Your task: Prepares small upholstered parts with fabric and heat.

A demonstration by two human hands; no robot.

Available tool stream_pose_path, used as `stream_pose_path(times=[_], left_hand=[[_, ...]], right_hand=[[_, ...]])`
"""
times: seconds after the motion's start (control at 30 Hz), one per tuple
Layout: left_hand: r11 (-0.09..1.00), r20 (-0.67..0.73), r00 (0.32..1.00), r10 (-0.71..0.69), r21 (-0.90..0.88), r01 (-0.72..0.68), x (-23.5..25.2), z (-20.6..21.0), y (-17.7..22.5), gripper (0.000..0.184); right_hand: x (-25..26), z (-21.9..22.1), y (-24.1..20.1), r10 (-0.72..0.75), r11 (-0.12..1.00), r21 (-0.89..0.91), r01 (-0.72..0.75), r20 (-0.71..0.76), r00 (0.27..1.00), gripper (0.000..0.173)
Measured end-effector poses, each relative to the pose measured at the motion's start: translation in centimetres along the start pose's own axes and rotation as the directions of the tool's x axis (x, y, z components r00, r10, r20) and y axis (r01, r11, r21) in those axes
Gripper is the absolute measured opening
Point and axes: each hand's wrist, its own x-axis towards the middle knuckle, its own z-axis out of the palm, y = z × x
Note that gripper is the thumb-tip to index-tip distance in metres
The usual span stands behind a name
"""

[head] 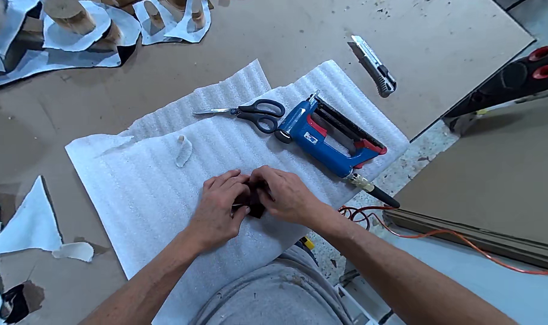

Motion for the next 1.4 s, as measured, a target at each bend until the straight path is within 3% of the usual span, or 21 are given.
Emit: stream_pose_path(times=[0.13, 0.17, 0.23, 0.33, 0.43, 0.6, 0.67, 0.77, 0.93, 1.07, 1.4], left_hand=[[0.999, 0.053, 0.999, -0.006, 0.032, 0.004, 1.0, -0.7, 0.1, 0.040], [0.999, 0.066, 0.998, -0.003, 0.046, 0.000, 1.1, -0.8, 0.2, 0.041], [0.998, 0.086, 0.996, 0.009, 0.063, -0.015, 1.4, -0.9, 0.2, 0.040], [0.998, 0.111, 0.994, 0.021, 0.055, -0.027, 1.9, -1.2, 0.0, 0.034], [0.998, 0.143, 0.988, 0.056, 0.025, -0.060, 2.7, -1.4, -0.8, 0.029], [0.995, 0.155, 0.983, 0.095, -0.004, -0.096, 3.0, -1.3, -1.7, 0.027], [0.995, 0.147, 0.984, 0.105, -0.012, -0.104, 2.8, -1.2, -1.7, 0.025], [0.994, 0.119, 0.987, 0.112, -0.025, -0.109, 2.6, -0.9, -2.1, 0.023], [0.991, 0.101, 0.986, 0.131, -0.032, -0.128, 2.8, -0.6, -2.4, 0.019], [0.990, 0.094, 0.986, 0.140, -0.047, -0.136, 2.8, -0.7, -2.4, 0.018], [0.988, 0.101, 0.984, 0.146, -0.061, -0.140, 2.9, -0.9, -2.5, 0.016]], right_hand=[[0.1, -1.3, 0.0, 0.081, 0.992, 0.089, -0.087, 0.064, 0.995, 0.020], [-0.2, -2.2, -0.2, 0.121, 0.991, 0.044, -0.122, 0.036, 0.992, 0.020], [-1.2, -4.4, -0.3, 0.206, 0.958, -0.169, -0.232, -0.156, 0.966, 0.023], [-2.3, -7.7, 1.6, 0.411, 0.777, -0.352, -0.523, -0.346, 0.844, 0.048], [-2.7, -8.5, 4.2, 0.555, 0.684, -0.379, -0.623, -0.283, 0.782, 0.074], [-0.1, -9.5, 4.3, 0.589, 0.672, -0.470, -0.573, -0.130, 0.798, 0.083], [-0.5, -10.6, 2.5, 0.599, 0.666, -0.476, -0.574, -0.116, 0.792, 0.069], [-3.4, -12.5, -2.0, 0.518, 0.728, -0.481, -0.489, -0.080, 0.851, 0.042], [-8.5, -9.4, -7.2, 0.342, 0.905, -0.305, -0.296, 0.110, 0.933, 0.035], [-8.2, -6.7, -7.2, 0.280, 0.922, -0.319, -0.219, 0.160, 0.947, 0.035], [-6.6, -6.5, -6.9, 0.295, 0.911, -0.346, -0.223, 0.171, 0.940, 0.032]])
